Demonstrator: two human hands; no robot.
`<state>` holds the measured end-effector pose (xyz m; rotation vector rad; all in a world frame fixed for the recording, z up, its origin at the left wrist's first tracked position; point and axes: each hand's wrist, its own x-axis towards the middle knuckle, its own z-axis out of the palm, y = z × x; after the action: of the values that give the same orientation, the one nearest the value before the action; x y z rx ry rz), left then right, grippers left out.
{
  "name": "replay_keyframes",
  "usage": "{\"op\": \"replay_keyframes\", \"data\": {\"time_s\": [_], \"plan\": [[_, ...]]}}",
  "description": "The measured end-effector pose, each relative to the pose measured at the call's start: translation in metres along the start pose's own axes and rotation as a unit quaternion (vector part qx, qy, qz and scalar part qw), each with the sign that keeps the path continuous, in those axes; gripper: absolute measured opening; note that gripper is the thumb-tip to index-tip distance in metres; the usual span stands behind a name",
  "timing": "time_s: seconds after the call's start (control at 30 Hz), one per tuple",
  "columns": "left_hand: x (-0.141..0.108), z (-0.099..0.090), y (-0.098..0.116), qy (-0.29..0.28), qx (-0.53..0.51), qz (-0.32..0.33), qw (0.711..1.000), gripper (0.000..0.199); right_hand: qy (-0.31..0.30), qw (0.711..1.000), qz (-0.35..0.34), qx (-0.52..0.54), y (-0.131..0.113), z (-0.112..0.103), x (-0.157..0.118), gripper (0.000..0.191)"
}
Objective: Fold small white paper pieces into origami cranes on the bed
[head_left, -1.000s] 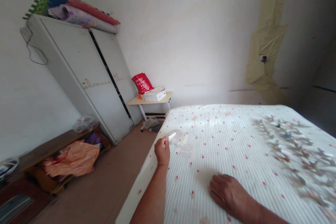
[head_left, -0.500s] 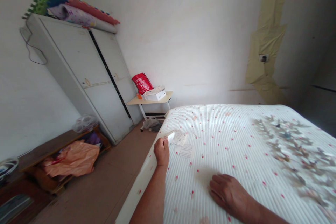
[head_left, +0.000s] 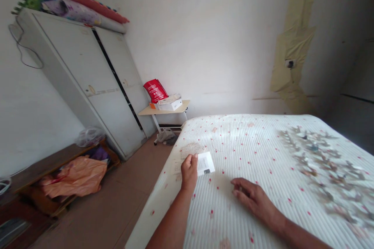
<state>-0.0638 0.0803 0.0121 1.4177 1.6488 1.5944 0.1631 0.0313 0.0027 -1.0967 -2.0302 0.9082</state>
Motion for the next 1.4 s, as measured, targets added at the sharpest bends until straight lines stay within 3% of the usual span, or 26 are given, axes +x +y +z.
{"op": "replay_keyframes", "data": {"time_s": [0.13, 0.23, 0.37, 0.53, 0.77, 1.03, 1.4], "plan": [[-0.026, 0.021, 0.013, -0.071, -0.022, 0.001, 0.997, 0.038, 0.011, 0.985, 0.053, 0.164, 0.003, -0.002, 0.004, 0.037], [-0.042, 0.033, 0.02, -0.125, -0.032, 0.003, 0.992, 0.039, 0.004, 0.974, 0.069, 0.216, 0.0, -0.001, 0.005, 0.028], [-0.05, 0.039, 0.023, -0.167, -0.071, -0.023, 0.983, 0.038, 0.017, 0.968, 0.108, 0.228, -0.003, 0.0, 0.006, 0.034], [-0.045, 0.033, 0.022, -0.16, -0.108, -0.062, 0.979, 0.039, 0.018, 0.959, 0.128, 0.251, -0.001, 0.0, 0.007, 0.034], [-0.044, 0.029, 0.025, -0.152, -0.113, -0.049, 0.981, 0.041, 0.025, 0.959, 0.14, 0.246, 0.004, 0.0, 0.006, 0.033], [-0.051, 0.03, 0.017, -0.274, -0.087, -0.04, 0.957, 0.034, 0.033, 0.961, 0.147, 0.233, 0.003, -0.001, 0.007, 0.033], [-0.055, 0.034, 0.014, -0.29, -0.103, -0.057, 0.95, 0.036, 0.037, 0.967, 0.132, 0.215, 0.002, -0.001, 0.007, 0.036]]}}
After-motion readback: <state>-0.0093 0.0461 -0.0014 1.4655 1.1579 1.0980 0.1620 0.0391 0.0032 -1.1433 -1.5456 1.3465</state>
